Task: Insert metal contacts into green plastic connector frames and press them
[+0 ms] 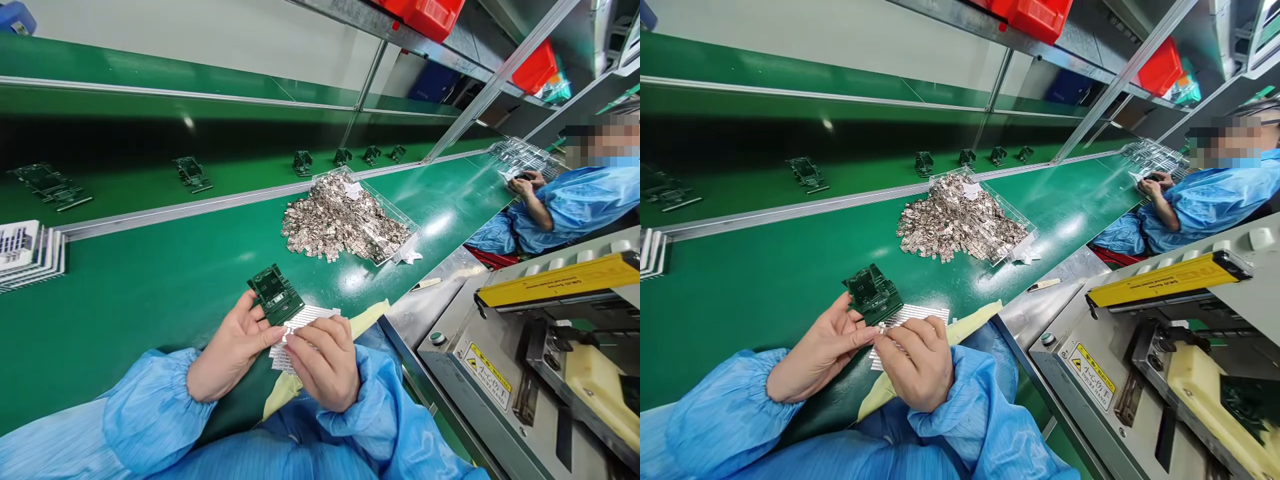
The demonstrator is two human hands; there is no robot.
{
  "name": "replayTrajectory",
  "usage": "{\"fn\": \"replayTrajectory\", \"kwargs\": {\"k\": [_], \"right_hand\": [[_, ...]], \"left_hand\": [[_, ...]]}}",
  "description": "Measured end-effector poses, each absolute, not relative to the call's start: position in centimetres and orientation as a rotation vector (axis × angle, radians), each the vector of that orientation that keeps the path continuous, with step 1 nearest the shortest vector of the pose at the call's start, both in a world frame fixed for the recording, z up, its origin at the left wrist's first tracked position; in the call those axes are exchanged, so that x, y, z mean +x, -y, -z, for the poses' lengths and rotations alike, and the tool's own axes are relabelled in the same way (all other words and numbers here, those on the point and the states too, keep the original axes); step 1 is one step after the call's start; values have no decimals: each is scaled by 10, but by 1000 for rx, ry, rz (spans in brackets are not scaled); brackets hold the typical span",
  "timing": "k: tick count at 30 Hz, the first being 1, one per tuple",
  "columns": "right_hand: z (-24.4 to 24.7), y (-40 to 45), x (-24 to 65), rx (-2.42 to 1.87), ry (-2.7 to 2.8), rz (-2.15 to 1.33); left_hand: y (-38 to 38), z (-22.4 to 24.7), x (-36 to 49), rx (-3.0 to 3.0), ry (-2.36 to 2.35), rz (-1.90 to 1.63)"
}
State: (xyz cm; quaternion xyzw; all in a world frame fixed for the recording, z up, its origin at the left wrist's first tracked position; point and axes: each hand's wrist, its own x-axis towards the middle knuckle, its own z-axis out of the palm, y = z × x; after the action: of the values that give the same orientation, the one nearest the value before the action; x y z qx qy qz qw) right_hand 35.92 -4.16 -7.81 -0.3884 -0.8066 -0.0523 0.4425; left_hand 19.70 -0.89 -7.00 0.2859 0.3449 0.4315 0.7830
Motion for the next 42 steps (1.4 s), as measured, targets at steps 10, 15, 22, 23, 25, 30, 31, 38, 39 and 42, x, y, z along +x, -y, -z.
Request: {"fn": "replayTrajectory", "kwargs": {"k": [10,15,22,23,25,30,31,38,39,42], "right_hand": [[77,42,374,-926,1926,-356],[80,49,370,-925,1834,-454],[74,63,364,-907,1726,-492],[72,65,366,-958,1709,-498],[67,67,372,-1128,1678,-504],[56,63,384,-1311,1692,-592],[56,61,384,-1299,1687,-633],[68,54,370,-1332,1559,-651],[69,54,367,-1340,1550,-642],[70,53,361,-1370,1519,-662]], "left_hand": [[13,73,195,640,-529,-786],[15,77,195,705,-463,-778],[16,85,194,822,-533,-841],[16,87,193,844,-558,-861],[15,92,192,902,-607,-893],[15,99,189,1065,-678,-870],[16,99,189,1087,-670,-868],[18,92,189,1140,-662,-891],[18,92,189,1147,-661,-890],[19,91,188,1169,-653,-887]]}}
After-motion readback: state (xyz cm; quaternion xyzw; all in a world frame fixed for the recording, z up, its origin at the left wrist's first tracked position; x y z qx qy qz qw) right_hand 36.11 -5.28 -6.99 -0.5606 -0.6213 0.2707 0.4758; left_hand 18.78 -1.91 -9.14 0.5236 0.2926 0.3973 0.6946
